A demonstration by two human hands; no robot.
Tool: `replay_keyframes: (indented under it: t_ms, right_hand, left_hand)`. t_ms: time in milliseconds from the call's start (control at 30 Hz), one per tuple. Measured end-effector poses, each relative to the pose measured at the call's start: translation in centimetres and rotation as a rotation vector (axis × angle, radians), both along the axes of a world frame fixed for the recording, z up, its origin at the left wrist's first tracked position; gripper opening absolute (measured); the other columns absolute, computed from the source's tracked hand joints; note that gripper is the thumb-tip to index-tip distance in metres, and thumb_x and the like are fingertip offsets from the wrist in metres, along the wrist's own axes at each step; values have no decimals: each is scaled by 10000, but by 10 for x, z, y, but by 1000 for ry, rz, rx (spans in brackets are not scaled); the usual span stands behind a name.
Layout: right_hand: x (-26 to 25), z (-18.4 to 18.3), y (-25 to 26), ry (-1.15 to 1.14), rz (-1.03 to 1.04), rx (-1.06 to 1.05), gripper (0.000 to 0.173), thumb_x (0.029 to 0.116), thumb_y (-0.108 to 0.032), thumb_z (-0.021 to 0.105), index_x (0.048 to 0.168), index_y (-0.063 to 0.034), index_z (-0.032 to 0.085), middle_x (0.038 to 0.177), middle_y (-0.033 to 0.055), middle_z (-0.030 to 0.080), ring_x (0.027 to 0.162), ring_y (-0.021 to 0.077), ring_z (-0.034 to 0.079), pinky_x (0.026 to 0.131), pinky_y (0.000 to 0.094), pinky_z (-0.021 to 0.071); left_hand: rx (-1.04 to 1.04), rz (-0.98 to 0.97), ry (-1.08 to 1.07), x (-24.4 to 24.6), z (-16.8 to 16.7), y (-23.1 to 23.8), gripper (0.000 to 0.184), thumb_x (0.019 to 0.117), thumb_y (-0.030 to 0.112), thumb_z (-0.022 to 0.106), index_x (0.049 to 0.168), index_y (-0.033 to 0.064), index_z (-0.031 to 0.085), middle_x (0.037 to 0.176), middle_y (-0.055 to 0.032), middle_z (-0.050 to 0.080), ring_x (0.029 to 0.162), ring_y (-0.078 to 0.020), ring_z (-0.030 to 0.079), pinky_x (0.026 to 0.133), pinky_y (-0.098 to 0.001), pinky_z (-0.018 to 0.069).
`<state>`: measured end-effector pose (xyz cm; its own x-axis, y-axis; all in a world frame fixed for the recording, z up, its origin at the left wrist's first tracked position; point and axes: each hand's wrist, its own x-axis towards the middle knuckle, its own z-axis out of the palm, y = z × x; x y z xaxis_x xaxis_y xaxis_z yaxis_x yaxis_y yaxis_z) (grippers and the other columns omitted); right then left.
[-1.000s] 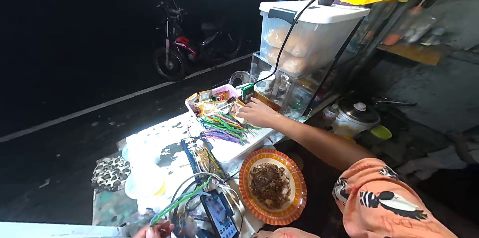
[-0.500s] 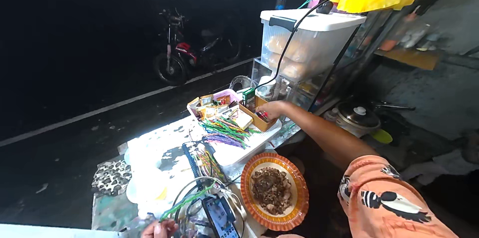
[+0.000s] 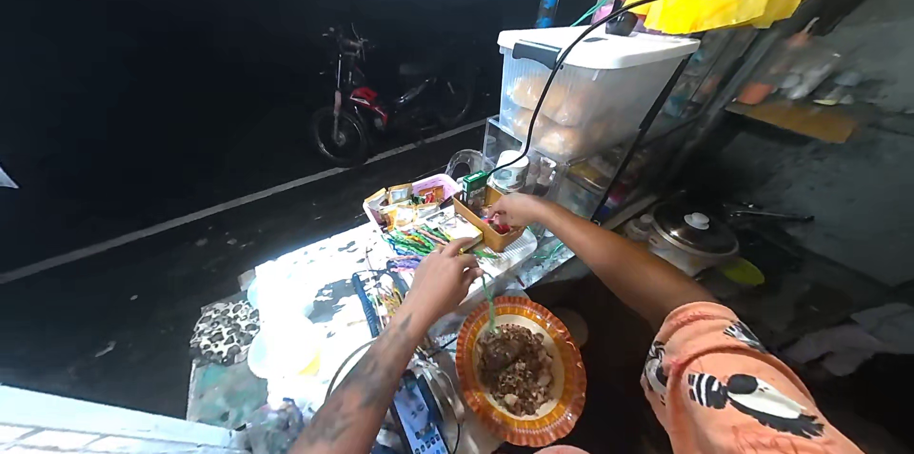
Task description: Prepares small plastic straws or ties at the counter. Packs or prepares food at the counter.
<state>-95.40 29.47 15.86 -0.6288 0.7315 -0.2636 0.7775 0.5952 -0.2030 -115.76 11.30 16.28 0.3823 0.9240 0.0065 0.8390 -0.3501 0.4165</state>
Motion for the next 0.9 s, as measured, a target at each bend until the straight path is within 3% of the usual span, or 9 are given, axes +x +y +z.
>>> replay_keyframes:
  t_ms: [100, 233, 333, 400, 467, 533, 667, 800, 900]
  right_hand:
    - [-4, -11, -1, 75, -50, -66, 377, 1004, -182, 638, 1312, 36, 629, 1334, 275, 600, 1300, 420, 537, 1109, 575, 390]
    - [-6, -4, -9, 14, -151, -79, 480, 968, -166, 687, 1364, 72, 557, 1404, 300, 528, 1350, 442, 478, 1117, 588, 370]
    - [-2, -1, -19, 11, -251, -128, 600, 966, -184, 690, 1482, -5, 442, 1385, 304, 555, 1306, 463, 532, 1066, 647, 404]
    - [2, 2, -24, -8, -238, -148, 614, 986, -186, 659, 1532, -76, 400, 1372, 301, 572, 1289, 474, 548, 1046, 669, 410]
    - [5, 5, -28, -14, -200, -145, 609, 1004, -173, 626, 1555, -83, 384, 1383, 308, 562, 1300, 481, 536, 1056, 666, 397]
    - [7, 7, -29, 15, -191, -130, 567, 1025, -229, 599, 1540, -72, 425, 1405, 289, 556, 1328, 454, 522, 1083, 641, 388]
    - [12, 16, -22, 245, -236, -96, 419, 1055, -286, 530, 1344, 0, 637, 1323, 273, 623, 1275, 410, 572, 1076, 609, 407]
    - [13, 7, -3, 550, -283, 71, 331, 991, -206, 672, 1199, 50, 685, 1205, 292, 654, 1163, 422, 621, 1037, 560, 470]
    - [9, -5, -1, 817, -408, 63, 379, 1009, -181, 638, 1324, 26, 589, 1277, 258, 633, 1181, 374, 625, 1034, 534, 488]
  left_hand:
    - [-141, 52, 274, 18, -6, 50, 353, 1048, 365, 536, 1294, 161, 685, 1687, -97, 220, 1477, -419, 318, 1111, -652, 320]
    - [-235, 50, 248, 16, -7, 89, 393, 1019, 419, 588, 1307, 169, 687, 1687, -149, 196, 1529, -418, 217, 1131, -692, 271]
    - [-324, 40, -71, -1, 8, 109, 346, 1060, 286, 548, 1271, 36, 663, 1631, -190, 312, 1491, -352, 337, 1184, -537, 313]
    - [-341, 109, -363, -15, 15, 118, 347, 1082, 229, 487, 1274, -27, 621, 1501, -199, 480, 1384, -305, 464, 1133, -489, 376]
    - [-352, 193, -519, -21, 19, 126, 366, 1102, 254, 432, 1298, -13, 590, 1383, -176, 556, 1275, -261, 511, 1067, -483, 396]
    - [-358, 202, -523, -19, 18, 132, 358, 1105, 266, 427, 1277, 4, 600, 1339, -151, 581, 1234, -230, 522, 1047, -476, 397]
    - [-246, 160, -663, -6, 14, 141, 360, 1101, 246, 439, 1276, -27, 597, 1286, -173, 613, 1178, -234, 572, 1027, -449, 444]
    - [-335, 118, -929, 12, 13, 148, 394, 1126, 297, 290, 1256, 25, 543, 1097, -71, 679, 934, -134, 665, 857, -328, 542]
    - [-561, 121, -992, 27, 10, 151, 462, 1129, 352, 253, 1214, 30, 573, 1063, -75, 708, 908, -163, 701, 826, -329, 570]
